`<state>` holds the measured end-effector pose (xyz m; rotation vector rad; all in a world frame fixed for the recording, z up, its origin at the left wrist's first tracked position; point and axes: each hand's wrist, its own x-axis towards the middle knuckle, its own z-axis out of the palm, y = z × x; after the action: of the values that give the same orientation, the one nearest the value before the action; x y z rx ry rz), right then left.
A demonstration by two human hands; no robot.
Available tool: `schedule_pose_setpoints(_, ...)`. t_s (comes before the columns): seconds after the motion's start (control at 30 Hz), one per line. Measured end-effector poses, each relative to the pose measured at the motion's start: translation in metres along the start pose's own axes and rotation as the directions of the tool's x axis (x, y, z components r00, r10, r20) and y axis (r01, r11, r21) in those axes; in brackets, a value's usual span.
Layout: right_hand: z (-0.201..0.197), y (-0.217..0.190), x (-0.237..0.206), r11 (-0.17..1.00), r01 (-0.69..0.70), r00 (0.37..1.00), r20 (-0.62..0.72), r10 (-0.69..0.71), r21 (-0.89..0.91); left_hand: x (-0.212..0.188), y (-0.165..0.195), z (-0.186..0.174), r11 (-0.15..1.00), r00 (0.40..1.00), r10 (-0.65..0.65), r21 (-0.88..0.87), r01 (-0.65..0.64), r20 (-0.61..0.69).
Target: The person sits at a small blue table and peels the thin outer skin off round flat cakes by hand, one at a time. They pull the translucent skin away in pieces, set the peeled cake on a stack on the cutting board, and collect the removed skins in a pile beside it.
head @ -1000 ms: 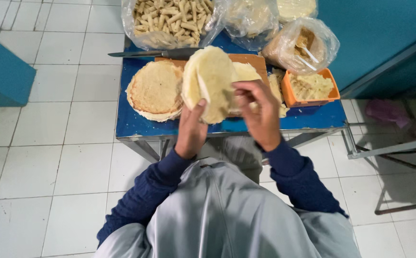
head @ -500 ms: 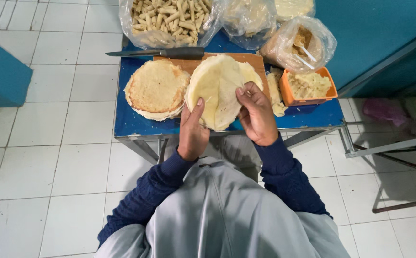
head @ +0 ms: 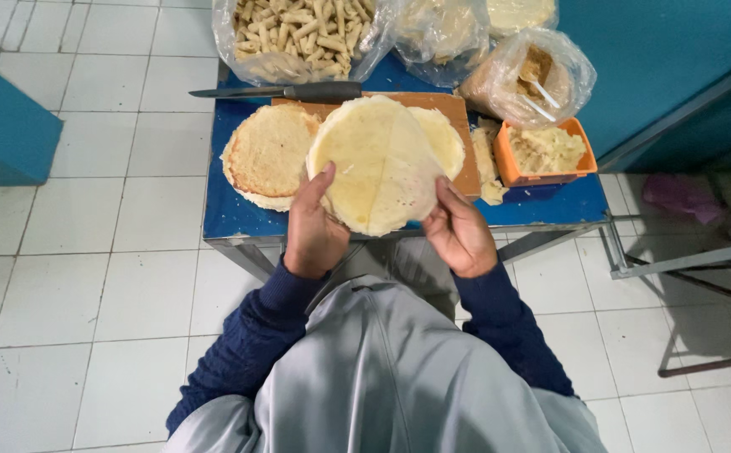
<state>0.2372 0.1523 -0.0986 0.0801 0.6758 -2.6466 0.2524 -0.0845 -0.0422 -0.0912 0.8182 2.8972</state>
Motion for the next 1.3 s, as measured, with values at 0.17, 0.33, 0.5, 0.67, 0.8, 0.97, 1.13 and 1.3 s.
schedule_pose_setpoints(0.17, -0.037, -0.009, -0.026, 0.988, 0.057, 0.994, 0.087, -0.070, 0.146, -0.003, 0.010, -0.005, 0.992, 0.998, -0.047, -0.118, 0.050, 0.029)
schedule_pose_setpoints(0.33, -0.042, -0.026, -0.049, 0.984, 0.139, 0.975, -0.161, -0.155, -0.108, -0.005, 0.017, -0.020, 0.979, 0.994, -0.084, -0.179, 0.094, 0.065)
schedule_pose_setpoints(0.5, -0.022, -0.063, -0.066, 0.923, 0.202, 0.952, -0.155, -0.263, -0.327, -0.012, 0.024, -0.023, 0.970, 0.989, -0.133, -0.198, 0.144, 0.067)
schedule_pose_setpoints(0.67, 0.020, -0.117, -0.047, 0.824, 0.280, 0.924, -0.095, -0.371, -0.493, -0.020, 0.039, -0.020, 0.996, 1.000, 0.013, -0.087, -0.011, 0.017)
schedule_pose_setpoints(0.8, 0.053, -0.141, 0.004, 0.258, 0.337, 0.857, 0.181, -0.482, -0.905, -0.017, 0.053, -0.019, 0.983, 0.986, 0.164, -0.083, -0.163, 0.007)
schedule_pose_setpoints(0.97, 0.050, -0.078, 0.040, -0.562, 0.272, 0.843, 0.475, -0.252, -0.781, -0.023, 0.065, -0.018, 0.964, 0.968, 0.252, -0.087, -0.249, 0.016)
schedule_pose_setpoints(1.13, 0.033, -0.027, 0.017, -0.697, 0.449, 0.716, 0.691, -0.094, -0.559, -0.030, 0.067, -0.015, 0.956, 0.961, 0.270, -0.137, -0.260, 0.057)
schedule_pose_setpoints(1.3, 0.034, -0.027, 0.009, -0.659, 0.458, 0.732, 0.674, -0.101, -0.597, -0.027, 0.060, -0.013, 0.957, 0.961, 0.259, -0.163, -0.240, 0.102)
